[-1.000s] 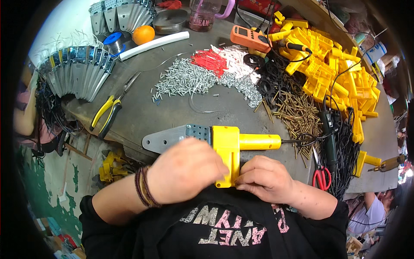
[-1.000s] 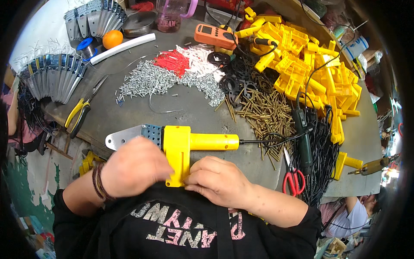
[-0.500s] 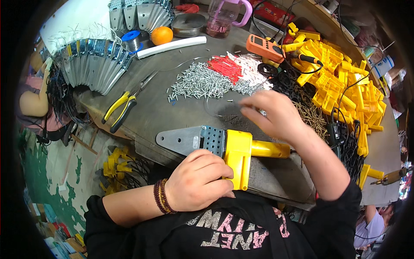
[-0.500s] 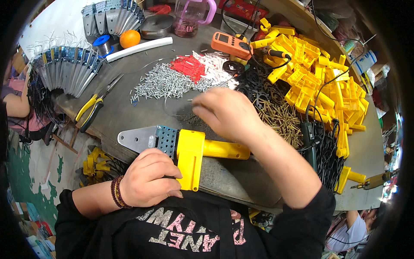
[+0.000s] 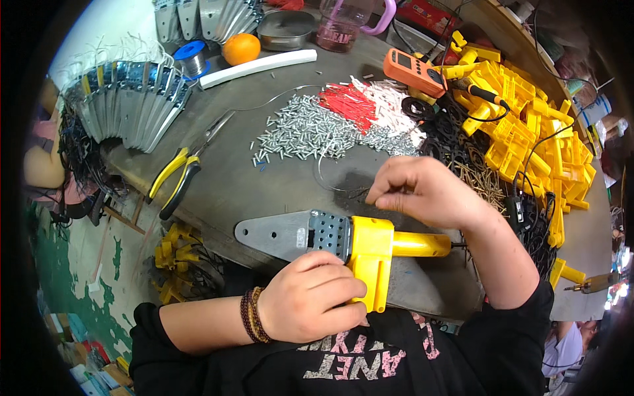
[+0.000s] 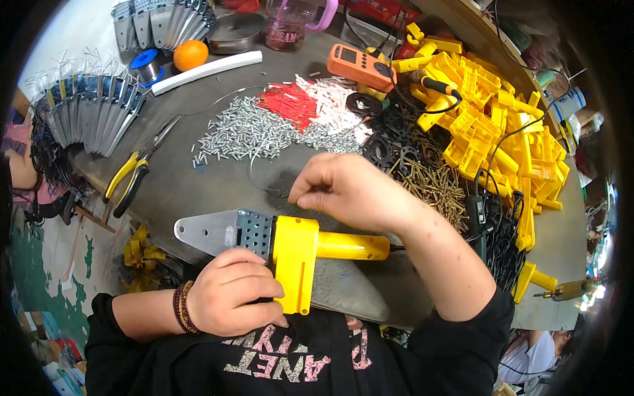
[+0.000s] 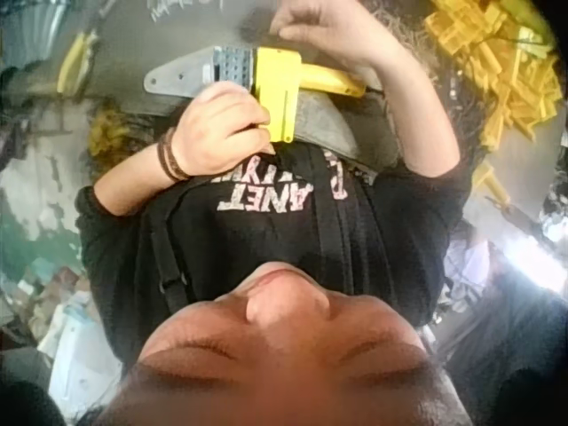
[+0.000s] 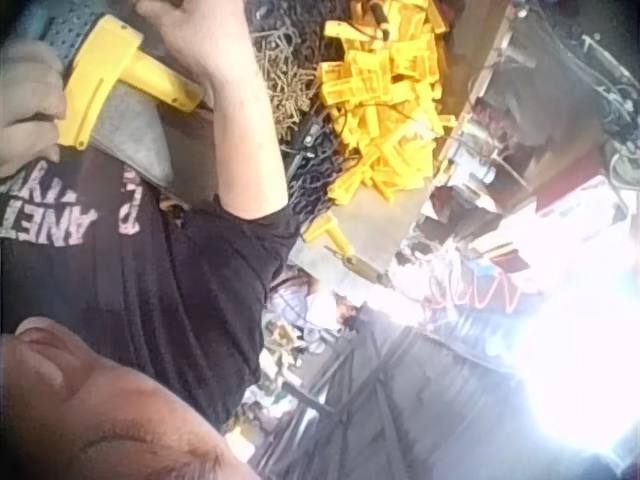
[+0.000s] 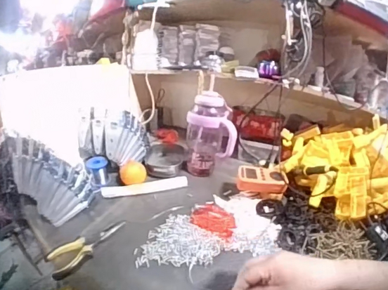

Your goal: The person is assembling a yellow plastic housing for a hardware tool, involving wiring, soldering, and screw installation.

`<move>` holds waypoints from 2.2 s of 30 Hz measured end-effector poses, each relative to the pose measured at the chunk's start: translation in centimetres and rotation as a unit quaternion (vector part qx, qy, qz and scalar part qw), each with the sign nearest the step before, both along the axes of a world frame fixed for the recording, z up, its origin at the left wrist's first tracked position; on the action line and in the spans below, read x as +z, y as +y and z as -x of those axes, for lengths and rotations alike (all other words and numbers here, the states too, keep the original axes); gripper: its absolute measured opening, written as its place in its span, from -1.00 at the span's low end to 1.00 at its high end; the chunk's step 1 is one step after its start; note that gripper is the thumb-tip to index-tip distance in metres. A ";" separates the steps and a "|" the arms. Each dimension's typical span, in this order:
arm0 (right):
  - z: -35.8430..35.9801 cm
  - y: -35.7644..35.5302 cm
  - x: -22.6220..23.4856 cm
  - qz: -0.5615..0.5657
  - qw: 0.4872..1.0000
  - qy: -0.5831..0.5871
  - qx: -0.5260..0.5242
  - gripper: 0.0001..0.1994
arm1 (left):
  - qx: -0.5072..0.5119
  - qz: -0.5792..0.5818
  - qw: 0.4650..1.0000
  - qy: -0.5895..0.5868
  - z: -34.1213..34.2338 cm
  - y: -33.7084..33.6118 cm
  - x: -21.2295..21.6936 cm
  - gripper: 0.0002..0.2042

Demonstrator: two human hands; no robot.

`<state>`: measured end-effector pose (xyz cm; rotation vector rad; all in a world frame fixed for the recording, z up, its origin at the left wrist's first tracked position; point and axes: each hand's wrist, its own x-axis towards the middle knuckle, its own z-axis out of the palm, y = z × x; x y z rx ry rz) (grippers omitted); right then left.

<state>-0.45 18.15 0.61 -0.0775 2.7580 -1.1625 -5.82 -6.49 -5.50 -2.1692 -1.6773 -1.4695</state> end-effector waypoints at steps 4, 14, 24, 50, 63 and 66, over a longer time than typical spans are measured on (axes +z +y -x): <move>-1.0 -1.0 0.2 0.046 0.999 0.007 -0.023 -0.87 | -0.012 0.018 0.999 0.033 0.1 0.1 0.2 -0.81; 0.8 0.2 -0.5 0.037 0.997 -0.055 -0.048 -0.84 | 0.005 0.005 1.000 0.001 -0.1 -0.1 -0.7 -0.79; 6.4 0.4 -4.6 -0.248 0.961 0.118 -0.005 -0.84 | 0.029 0.000 0.984 0.175 3.2 -1.1 0.7 -0.76; -13.0 -1.2 0.3 -0.079 0.964 0.181 -0.177 -0.80 | -0.044 0.284 0.940 -0.182 2.3 10.9 4.5 -0.84; -18.4 0.6 -2.1 -0.371 0.846 0.348 -0.159 -0.81 | 0.030 0.335 0.938 -0.081 -1.0 15.4 2.8 -0.76; -23.1 5.9 0.1 -0.436 0.781 0.283 -0.346 -0.76 | 0.009 0.355 0.932 -0.076 -1.1 14.7 2.9 -0.76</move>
